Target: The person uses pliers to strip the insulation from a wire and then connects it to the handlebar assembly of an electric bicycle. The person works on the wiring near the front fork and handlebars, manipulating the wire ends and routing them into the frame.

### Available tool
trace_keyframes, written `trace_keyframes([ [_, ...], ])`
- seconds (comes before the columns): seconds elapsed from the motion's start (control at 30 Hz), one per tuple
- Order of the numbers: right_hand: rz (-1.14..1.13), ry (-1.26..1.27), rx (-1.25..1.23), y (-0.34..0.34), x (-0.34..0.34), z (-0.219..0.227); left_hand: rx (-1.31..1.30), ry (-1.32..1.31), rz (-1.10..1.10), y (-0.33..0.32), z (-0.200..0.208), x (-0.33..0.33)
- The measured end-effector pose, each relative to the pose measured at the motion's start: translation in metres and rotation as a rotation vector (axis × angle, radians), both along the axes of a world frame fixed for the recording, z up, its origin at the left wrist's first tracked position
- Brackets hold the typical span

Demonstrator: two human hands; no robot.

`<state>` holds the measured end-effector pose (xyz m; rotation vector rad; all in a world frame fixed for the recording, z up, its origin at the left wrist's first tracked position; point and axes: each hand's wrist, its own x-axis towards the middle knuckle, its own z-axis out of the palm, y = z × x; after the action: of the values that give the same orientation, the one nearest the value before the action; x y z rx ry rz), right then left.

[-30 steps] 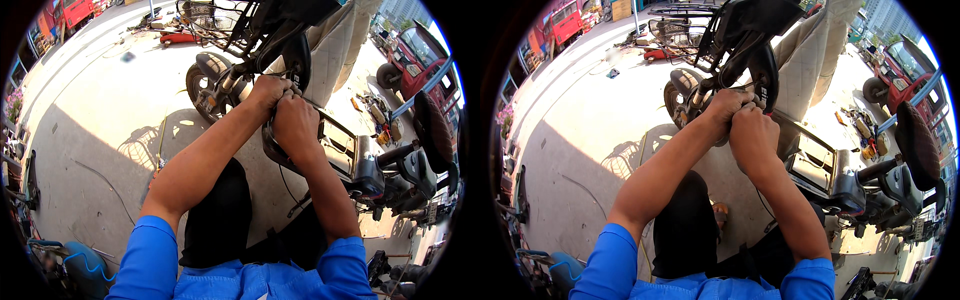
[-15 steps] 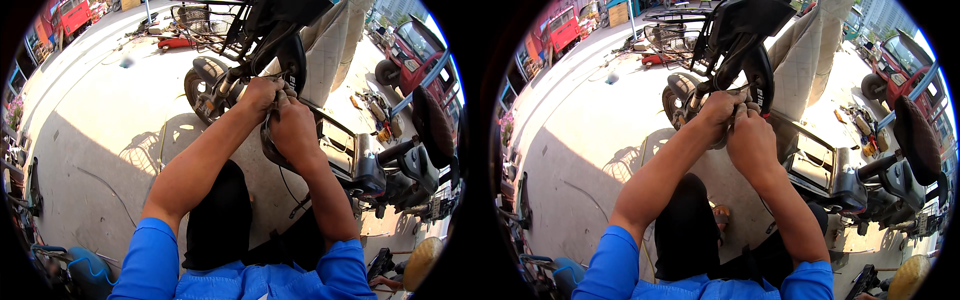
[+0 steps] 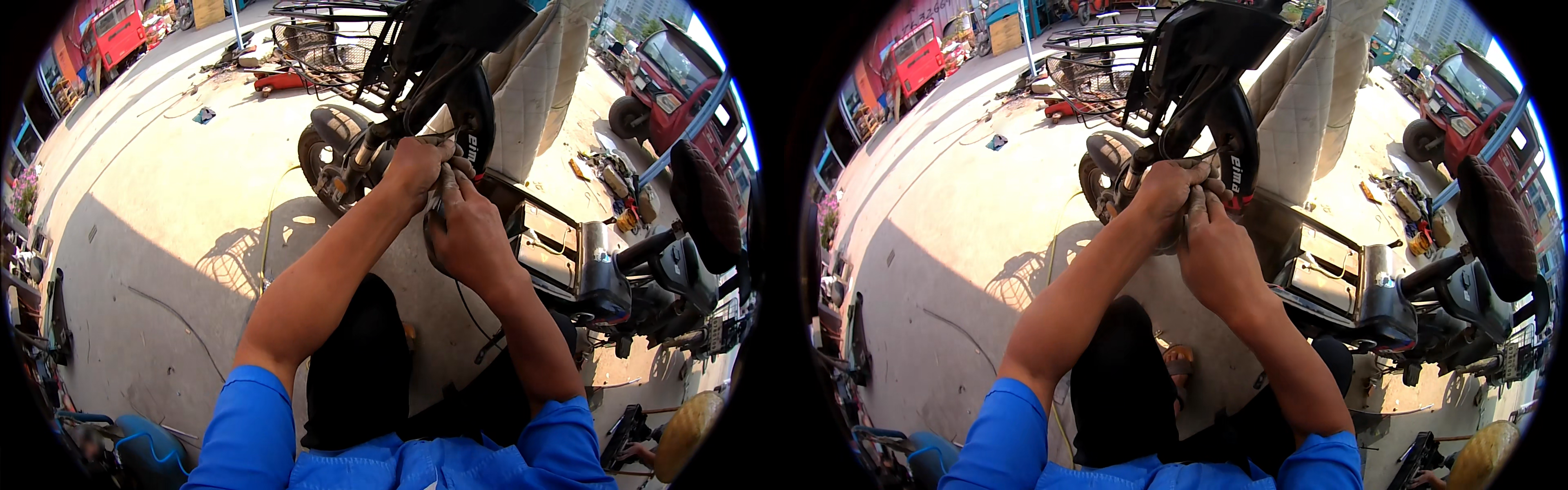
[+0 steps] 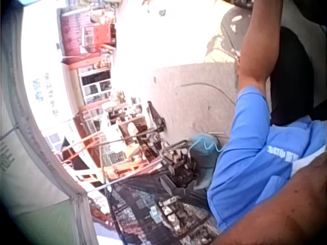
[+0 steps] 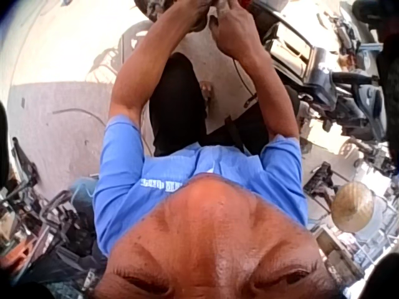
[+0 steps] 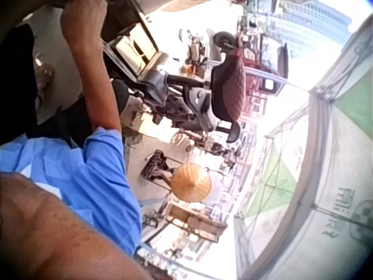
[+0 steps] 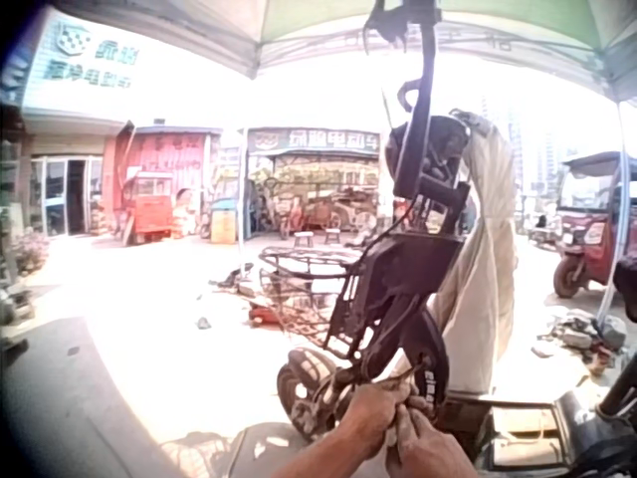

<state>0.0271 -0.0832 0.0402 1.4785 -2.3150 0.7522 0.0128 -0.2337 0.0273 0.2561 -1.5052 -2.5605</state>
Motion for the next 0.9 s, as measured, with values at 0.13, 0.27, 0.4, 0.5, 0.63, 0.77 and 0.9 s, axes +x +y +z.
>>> trace_keyframes([
  [0.13,-0.016,0.042,0.03,0.003,0.005,0.002,0.032,-0.002,0.017,0.002,0.004,0.003],
  [0.27,-0.009,0.005,0.02,0.005,0.009,0.009,0.028,0.01,0.025,0.005,0.005,0.005],
  [0.4,-0.032,0.036,0.053,0.006,0.011,0.005,0.093,0.006,0.046,0.007,0.004,0.005],
  [0.5,-0.054,0.024,0.06,0.008,0.013,0.01,0.116,0.007,0.026,0.009,0.004,0.006],
  [0.63,-0.053,0.054,0.012,0.01,0.015,0.009,0.186,0.028,0.054,0.01,0.002,0.006],
  [0.77,-0.034,0.005,-0.127,0.019,0.028,0.014,0.137,-0.035,0.08,0.006,0.006,0.011],
  [0.9,-0.035,-0.021,-0.185,0.03,0.012,0.008,0.201,-0.023,0.112,0.008,0.007,0.009],
])
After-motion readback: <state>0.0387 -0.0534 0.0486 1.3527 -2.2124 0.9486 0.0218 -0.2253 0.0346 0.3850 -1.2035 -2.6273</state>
